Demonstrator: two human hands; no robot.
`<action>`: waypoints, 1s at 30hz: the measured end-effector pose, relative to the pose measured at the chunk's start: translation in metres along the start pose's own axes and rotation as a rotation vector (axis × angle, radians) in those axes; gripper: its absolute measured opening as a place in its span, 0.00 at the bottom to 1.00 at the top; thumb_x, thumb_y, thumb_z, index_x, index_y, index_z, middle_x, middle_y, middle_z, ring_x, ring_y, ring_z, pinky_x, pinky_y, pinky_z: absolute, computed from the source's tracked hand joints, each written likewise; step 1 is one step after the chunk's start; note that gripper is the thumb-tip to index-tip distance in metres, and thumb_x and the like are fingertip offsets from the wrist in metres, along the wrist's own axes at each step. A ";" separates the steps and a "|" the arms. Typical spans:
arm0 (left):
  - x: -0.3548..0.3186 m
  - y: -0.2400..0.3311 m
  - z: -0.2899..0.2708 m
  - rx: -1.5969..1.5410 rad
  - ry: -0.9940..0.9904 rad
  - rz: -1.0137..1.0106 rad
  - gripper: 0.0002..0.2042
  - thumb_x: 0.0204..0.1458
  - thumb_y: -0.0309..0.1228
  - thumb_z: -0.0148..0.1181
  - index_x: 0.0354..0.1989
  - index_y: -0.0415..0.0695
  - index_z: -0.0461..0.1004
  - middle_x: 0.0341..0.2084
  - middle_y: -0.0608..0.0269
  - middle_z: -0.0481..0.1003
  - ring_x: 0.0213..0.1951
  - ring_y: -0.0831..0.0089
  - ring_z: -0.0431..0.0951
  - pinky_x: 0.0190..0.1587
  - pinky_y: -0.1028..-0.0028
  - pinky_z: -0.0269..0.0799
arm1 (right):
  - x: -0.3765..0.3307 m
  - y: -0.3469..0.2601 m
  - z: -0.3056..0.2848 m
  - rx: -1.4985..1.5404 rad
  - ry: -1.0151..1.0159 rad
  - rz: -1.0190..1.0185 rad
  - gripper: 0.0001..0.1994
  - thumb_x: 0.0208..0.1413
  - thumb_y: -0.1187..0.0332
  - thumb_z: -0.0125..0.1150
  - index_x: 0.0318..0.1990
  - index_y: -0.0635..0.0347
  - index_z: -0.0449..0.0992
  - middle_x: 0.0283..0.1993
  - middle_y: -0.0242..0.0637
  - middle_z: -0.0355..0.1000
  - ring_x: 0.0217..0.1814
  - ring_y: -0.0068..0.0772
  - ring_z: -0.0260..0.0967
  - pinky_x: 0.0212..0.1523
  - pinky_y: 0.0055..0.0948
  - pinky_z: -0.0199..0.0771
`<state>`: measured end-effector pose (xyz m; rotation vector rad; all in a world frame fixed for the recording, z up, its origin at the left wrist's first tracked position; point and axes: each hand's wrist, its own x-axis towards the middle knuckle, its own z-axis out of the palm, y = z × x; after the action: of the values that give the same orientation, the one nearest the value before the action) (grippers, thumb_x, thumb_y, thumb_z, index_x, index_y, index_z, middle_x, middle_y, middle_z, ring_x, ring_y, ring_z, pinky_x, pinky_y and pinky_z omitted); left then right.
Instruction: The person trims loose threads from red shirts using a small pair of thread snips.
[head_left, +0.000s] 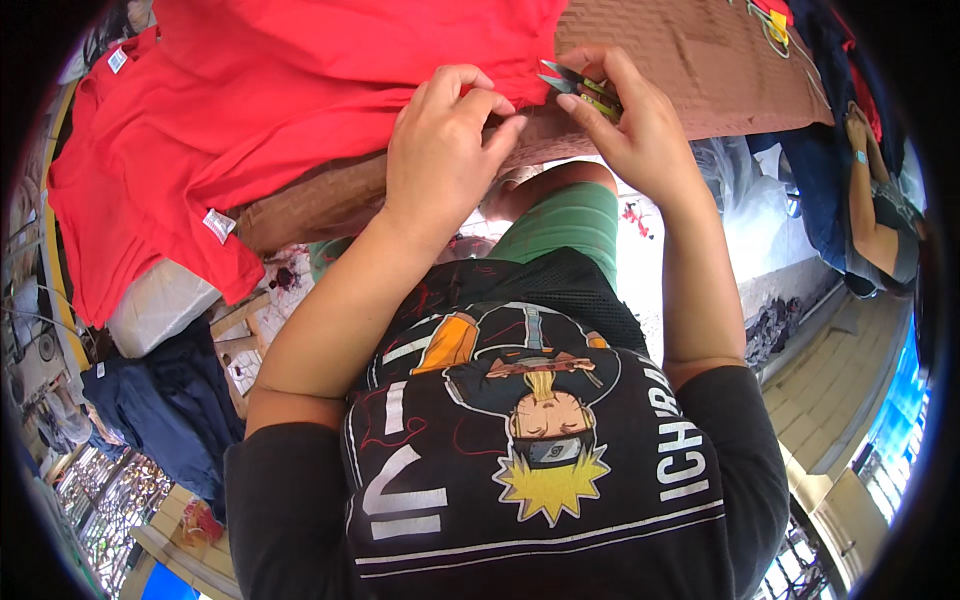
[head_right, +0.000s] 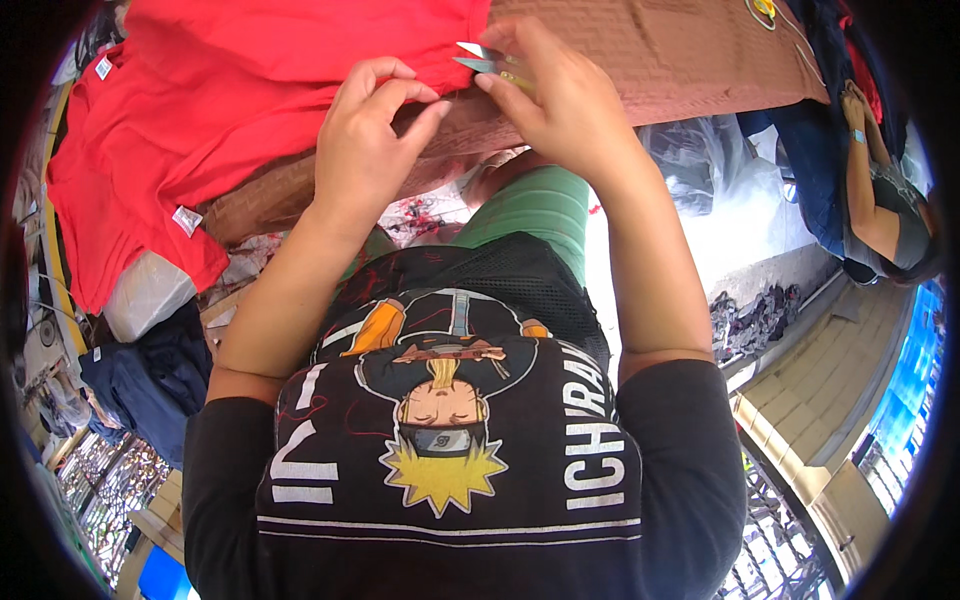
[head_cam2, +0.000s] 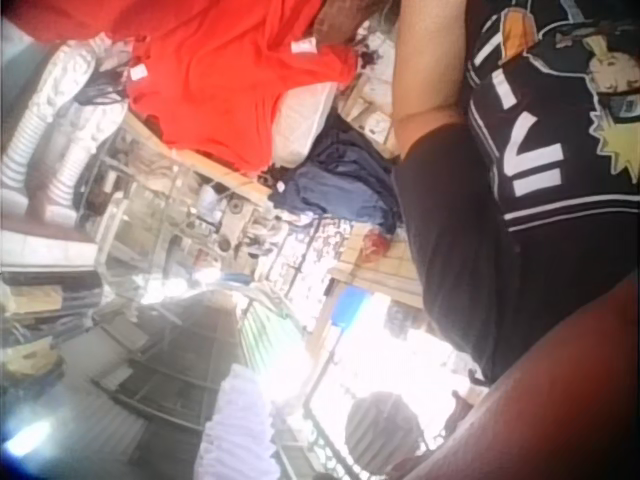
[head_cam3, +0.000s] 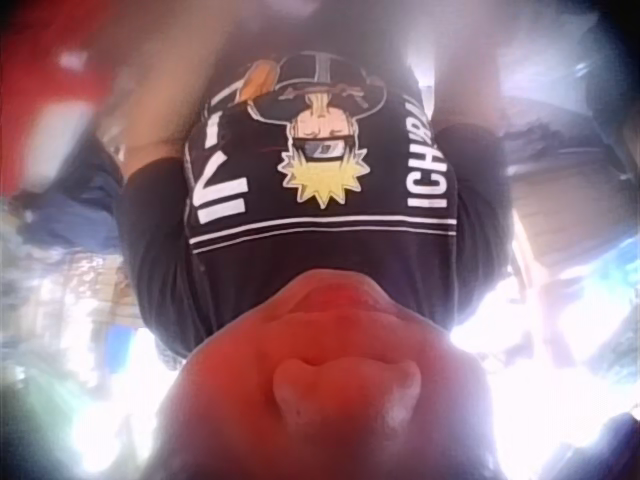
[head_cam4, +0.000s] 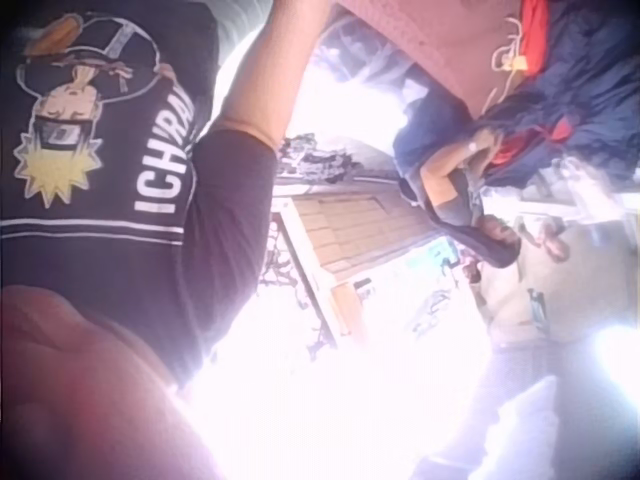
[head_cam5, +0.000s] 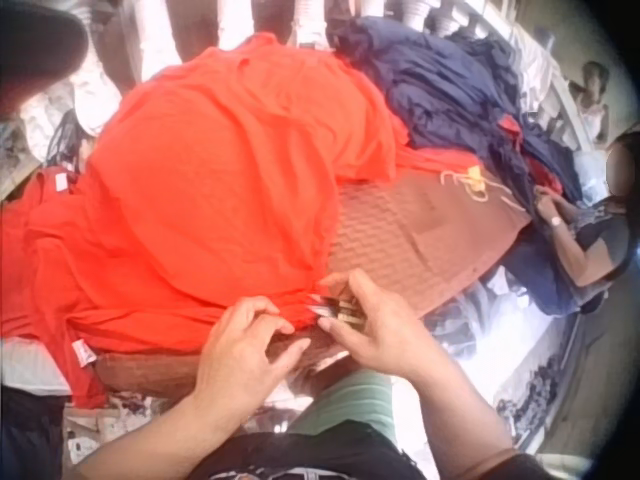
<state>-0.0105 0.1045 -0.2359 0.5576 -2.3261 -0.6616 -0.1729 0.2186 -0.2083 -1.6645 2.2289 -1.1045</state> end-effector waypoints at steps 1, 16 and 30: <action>-0.001 -0.001 0.001 -0.012 0.009 -0.006 0.08 0.39 0.29 0.69 0.28 0.43 0.78 0.36 0.63 0.72 0.39 0.62 0.74 0.41 0.66 0.71 | -0.003 0.002 -0.001 -0.020 0.046 -0.052 0.15 0.48 0.70 0.65 0.45 0.57 0.73 0.40 0.42 0.74 0.38 0.47 0.75 0.37 0.37 0.74; 0.017 -0.011 -0.061 -0.758 -0.409 0.028 0.10 0.51 0.29 0.60 0.20 0.38 0.76 0.25 0.59 0.75 0.28 0.71 0.75 0.34 0.74 0.71 | -0.013 0.002 0.003 -0.141 0.125 -0.184 0.12 0.48 0.70 0.64 0.41 0.56 0.75 0.35 0.34 0.71 0.32 0.39 0.72 0.29 0.34 0.72; -0.002 -0.019 -0.027 0.122 0.030 0.082 0.10 0.41 0.30 0.69 0.32 0.41 0.78 0.37 0.63 0.75 0.39 0.64 0.75 0.41 0.68 0.73 | -0.002 -0.024 0.033 0.241 0.155 -0.031 0.08 0.50 0.75 0.63 0.38 0.61 0.75 0.35 0.42 0.72 0.36 0.41 0.73 0.36 0.32 0.72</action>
<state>0.0133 0.0821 -0.2298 0.5198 -2.3583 -0.4729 -0.1370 0.2020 -0.2174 -1.5674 2.0610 -1.4900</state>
